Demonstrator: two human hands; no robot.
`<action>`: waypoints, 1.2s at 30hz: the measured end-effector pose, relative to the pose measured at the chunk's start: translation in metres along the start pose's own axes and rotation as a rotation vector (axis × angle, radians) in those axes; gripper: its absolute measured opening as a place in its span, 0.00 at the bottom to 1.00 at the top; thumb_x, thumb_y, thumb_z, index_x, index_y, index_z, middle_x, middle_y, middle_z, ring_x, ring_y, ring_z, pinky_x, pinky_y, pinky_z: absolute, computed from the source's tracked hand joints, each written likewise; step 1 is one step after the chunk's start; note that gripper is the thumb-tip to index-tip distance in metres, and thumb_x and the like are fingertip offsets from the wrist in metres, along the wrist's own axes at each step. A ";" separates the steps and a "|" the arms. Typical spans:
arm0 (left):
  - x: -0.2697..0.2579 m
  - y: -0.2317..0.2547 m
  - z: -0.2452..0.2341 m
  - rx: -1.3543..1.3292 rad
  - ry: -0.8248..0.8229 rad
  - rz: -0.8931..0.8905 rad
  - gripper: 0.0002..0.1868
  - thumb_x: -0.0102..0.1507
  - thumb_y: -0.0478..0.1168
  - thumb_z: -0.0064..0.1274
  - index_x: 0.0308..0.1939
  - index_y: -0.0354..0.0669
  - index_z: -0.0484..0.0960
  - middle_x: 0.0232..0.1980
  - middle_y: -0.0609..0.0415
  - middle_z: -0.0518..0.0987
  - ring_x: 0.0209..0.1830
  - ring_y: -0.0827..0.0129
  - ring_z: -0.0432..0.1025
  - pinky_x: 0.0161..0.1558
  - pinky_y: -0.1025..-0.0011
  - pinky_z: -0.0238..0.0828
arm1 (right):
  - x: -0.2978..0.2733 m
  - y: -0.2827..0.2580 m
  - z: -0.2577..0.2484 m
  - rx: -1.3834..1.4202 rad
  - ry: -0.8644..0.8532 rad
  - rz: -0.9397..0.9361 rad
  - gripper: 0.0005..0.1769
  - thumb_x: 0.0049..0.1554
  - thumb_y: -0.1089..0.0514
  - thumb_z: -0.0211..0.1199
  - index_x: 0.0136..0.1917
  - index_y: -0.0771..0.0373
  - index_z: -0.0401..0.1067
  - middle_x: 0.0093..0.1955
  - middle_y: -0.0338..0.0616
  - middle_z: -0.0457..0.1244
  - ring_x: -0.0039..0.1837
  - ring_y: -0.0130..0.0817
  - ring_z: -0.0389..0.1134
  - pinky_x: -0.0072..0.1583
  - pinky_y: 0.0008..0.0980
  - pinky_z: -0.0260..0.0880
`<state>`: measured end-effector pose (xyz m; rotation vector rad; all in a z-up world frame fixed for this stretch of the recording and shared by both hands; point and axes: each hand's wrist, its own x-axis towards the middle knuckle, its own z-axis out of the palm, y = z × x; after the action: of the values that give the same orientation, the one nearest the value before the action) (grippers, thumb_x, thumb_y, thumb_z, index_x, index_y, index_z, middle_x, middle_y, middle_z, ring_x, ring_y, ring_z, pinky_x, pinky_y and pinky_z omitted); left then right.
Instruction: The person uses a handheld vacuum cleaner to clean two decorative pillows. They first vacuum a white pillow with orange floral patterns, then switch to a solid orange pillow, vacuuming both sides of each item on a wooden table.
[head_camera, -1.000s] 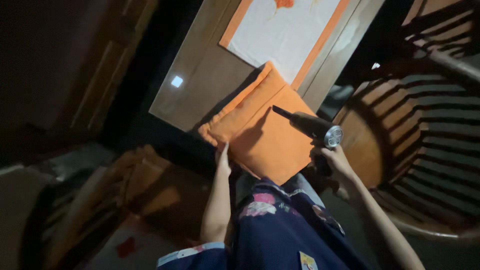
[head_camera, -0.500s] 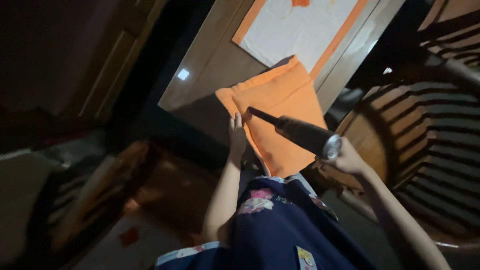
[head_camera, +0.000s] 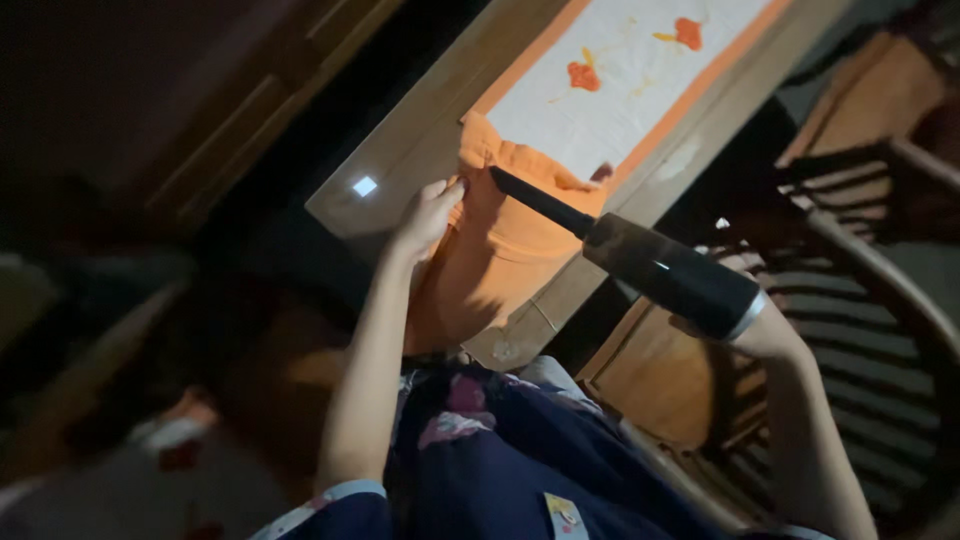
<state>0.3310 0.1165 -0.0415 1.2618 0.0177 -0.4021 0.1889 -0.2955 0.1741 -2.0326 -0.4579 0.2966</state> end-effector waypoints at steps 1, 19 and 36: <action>-0.006 -0.008 -0.005 0.042 0.011 -0.019 0.15 0.72 0.47 0.47 0.49 0.39 0.82 0.45 0.59 0.80 0.44 0.79 0.69 0.48 0.74 0.66 | 0.003 0.001 0.003 0.031 -0.014 0.019 0.18 0.51 0.57 0.73 0.54 0.64 0.77 0.48 0.41 0.71 0.48 0.32 0.73 0.49 0.31 0.75; -0.060 -0.107 0.002 0.648 0.740 0.144 0.22 0.62 0.56 0.59 0.37 0.39 0.80 0.32 0.43 0.80 0.33 0.50 0.77 0.34 0.59 0.71 | 0.006 0.002 0.100 -0.159 -0.017 0.305 0.19 0.48 0.63 0.72 0.53 0.70 0.77 0.41 0.49 0.72 0.39 0.32 0.72 0.42 0.32 0.73; -0.046 -0.124 -0.004 0.595 0.839 0.178 0.22 0.59 0.51 0.64 0.46 0.37 0.83 0.39 0.44 0.84 0.40 0.53 0.80 0.42 0.62 0.74 | -0.009 0.063 0.140 -0.251 0.063 0.265 0.17 0.38 0.64 0.70 0.44 0.69 0.76 0.31 0.51 0.68 0.32 0.34 0.70 0.39 0.35 0.71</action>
<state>0.2509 0.1028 -0.1460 1.9272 0.5260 0.3292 0.1385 -0.2169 0.0519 -2.3451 -0.1917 0.3480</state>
